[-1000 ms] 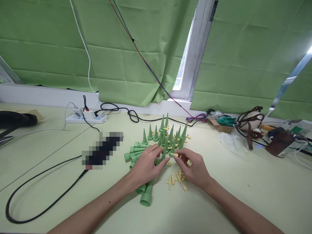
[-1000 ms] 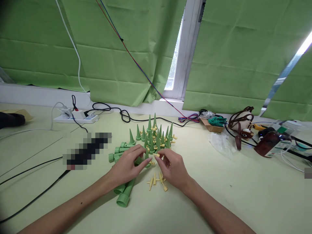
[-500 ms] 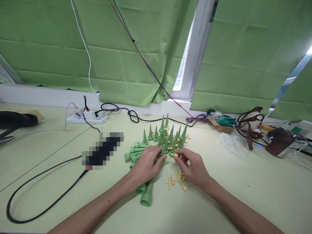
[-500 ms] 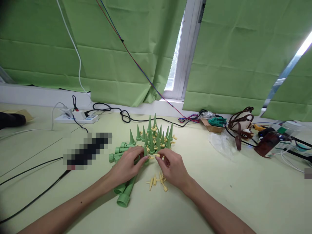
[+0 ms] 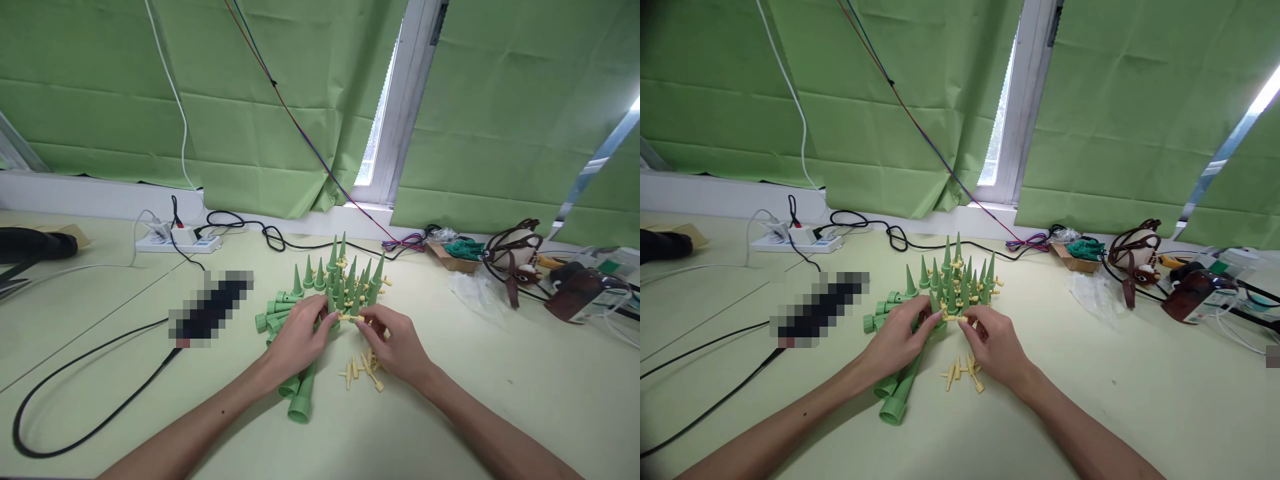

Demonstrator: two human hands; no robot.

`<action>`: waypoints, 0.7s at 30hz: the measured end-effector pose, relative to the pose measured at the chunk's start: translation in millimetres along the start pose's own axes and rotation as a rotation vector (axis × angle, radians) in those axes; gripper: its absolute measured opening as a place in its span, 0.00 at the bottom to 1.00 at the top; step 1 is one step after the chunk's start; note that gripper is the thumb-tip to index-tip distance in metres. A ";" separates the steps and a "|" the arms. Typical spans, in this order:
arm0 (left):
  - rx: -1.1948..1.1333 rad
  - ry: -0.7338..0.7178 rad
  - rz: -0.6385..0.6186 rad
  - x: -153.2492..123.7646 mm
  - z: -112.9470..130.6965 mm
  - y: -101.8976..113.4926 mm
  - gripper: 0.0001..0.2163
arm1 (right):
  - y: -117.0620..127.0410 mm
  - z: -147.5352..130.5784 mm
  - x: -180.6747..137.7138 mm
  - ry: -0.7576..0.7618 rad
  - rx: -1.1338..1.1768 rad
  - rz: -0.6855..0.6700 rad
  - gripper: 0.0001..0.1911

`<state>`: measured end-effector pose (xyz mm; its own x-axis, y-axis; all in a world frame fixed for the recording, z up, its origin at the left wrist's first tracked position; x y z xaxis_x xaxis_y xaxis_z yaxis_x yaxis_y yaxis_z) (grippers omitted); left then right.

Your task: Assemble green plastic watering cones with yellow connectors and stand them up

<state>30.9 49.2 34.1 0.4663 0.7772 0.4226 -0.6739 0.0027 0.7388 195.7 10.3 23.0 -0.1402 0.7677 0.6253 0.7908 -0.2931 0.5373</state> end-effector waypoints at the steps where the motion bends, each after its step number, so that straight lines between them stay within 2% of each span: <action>1: -0.002 -0.001 0.000 0.2 0.3 0.1 0.13 | 0.1 0.2 0.1 -0.001 -0.001 -0.002 0.07; 12: -0.012 -0.008 0.007 -0.8 1.3 0.8 0.13 | -1.1 2.1 0.2 -0.006 -0.004 -0.008 0.08; 21: -0.042 -0.042 -0.004 -1.4 5.8 -0.5 0.13 | -4.1 0.7 -0.7 0.004 0.019 -0.066 0.07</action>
<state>33.9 44.5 36.2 0.4919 0.7500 0.4422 -0.6951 0.0325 0.7182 192.9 11.4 19.9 -0.1945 0.7828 0.5910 0.7909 -0.2312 0.5665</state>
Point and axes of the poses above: each hand's wrist, its own x-axis towards the middle knuckle, its own y-axis out of the back of the hand, z = x × y, the point moved 6 cm from there along x, towards the middle knuckle, and after that the axes turned 2 degrees about -y, right-handed, at the moved point
